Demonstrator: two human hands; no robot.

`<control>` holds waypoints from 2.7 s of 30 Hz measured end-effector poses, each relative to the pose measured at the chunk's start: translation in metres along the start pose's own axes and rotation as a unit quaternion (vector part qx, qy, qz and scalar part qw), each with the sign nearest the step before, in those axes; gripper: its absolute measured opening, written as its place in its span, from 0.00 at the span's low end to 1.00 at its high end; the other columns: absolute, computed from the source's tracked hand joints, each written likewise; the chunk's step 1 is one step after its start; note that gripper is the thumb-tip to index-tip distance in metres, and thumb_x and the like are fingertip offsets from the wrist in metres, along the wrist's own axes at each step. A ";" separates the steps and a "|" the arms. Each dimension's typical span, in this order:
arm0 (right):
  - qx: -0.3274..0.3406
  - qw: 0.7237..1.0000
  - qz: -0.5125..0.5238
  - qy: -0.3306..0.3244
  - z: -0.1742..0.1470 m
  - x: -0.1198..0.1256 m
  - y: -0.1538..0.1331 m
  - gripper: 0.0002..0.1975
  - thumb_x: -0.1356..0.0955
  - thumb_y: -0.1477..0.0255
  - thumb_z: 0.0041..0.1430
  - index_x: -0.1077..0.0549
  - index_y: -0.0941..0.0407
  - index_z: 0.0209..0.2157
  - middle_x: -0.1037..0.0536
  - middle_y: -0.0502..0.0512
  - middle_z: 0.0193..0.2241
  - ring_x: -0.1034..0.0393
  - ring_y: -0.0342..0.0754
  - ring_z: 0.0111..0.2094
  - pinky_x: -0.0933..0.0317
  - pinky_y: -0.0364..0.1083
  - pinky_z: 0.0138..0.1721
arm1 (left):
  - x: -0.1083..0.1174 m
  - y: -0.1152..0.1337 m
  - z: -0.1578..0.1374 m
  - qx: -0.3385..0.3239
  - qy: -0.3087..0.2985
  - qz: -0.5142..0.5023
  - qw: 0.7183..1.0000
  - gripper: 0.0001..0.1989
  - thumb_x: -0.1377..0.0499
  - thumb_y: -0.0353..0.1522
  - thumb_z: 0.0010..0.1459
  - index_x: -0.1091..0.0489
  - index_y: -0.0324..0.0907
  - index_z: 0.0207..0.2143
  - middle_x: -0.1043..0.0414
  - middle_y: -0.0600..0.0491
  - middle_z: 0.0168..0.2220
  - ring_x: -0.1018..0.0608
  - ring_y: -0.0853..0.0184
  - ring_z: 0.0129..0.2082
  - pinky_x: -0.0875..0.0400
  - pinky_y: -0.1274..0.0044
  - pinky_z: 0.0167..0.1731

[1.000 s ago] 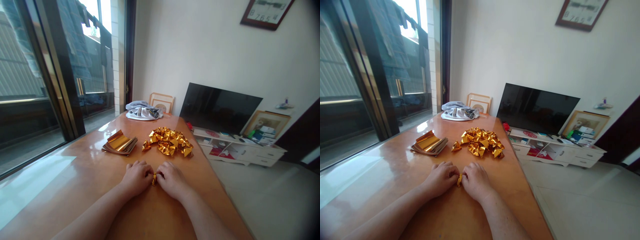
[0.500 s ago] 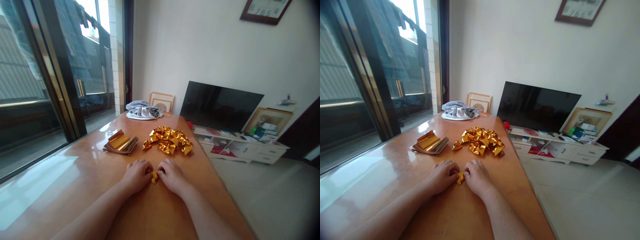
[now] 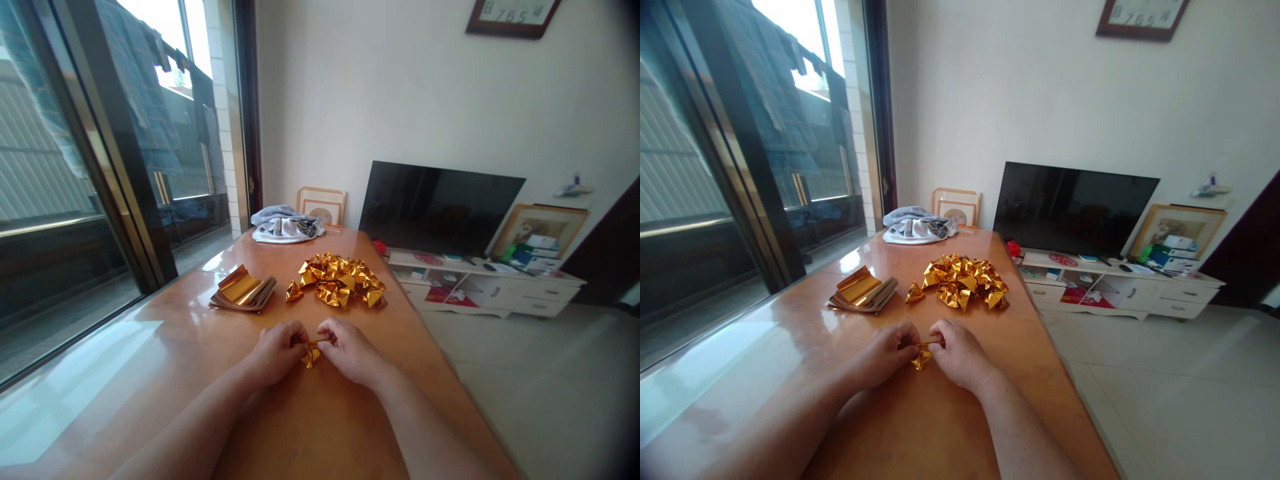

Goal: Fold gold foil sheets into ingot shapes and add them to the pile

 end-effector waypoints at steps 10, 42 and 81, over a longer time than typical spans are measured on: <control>0.036 0.997 0.061 -0.038 -0.002 0.000 -0.018 0.07 0.31 0.75 0.61 0.21 0.55 0.31 0.22 0.48 0.29 0.30 0.43 0.33 0.42 0.40 0.35 | -0.005 0.025 -0.006 -0.065 -0.050 -0.251 0.964 0.06 0.41 0.34 0.60 0.31 0.40 0.36 0.22 0.52 0.33 0.21 0.66 0.35 0.31 0.77 0.36; -0.068 0.976 0.197 -0.056 -0.002 0.022 0.002 0.10 0.31 0.65 0.59 0.24 0.57 0.29 0.31 0.46 0.23 0.42 0.41 0.25 0.48 0.40 0.27 | 0.019 0.032 -0.014 0.001 -0.049 -0.248 0.968 0.17 0.41 0.44 0.60 0.27 0.39 0.30 0.28 0.53 0.29 0.29 0.68 0.30 0.36 0.77 0.32; -0.109 0.961 0.248 -0.056 -0.003 0.010 0.017 0.16 0.31 0.59 0.61 0.26 0.57 0.28 0.25 0.51 0.25 0.35 0.43 0.27 0.42 0.43 0.32 | 0.000 0.019 -0.011 0.012 -0.054 -0.295 0.954 0.19 0.39 0.45 0.60 0.28 0.36 0.32 0.30 0.54 0.27 0.32 0.71 0.27 0.41 0.78 0.28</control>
Point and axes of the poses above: each hand's wrist, its own z-axis towards the middle knuckle, its own x-axis out of the back of the hand, y = z × x, the point moved 9 cm from there along z, towards the middle knuckle
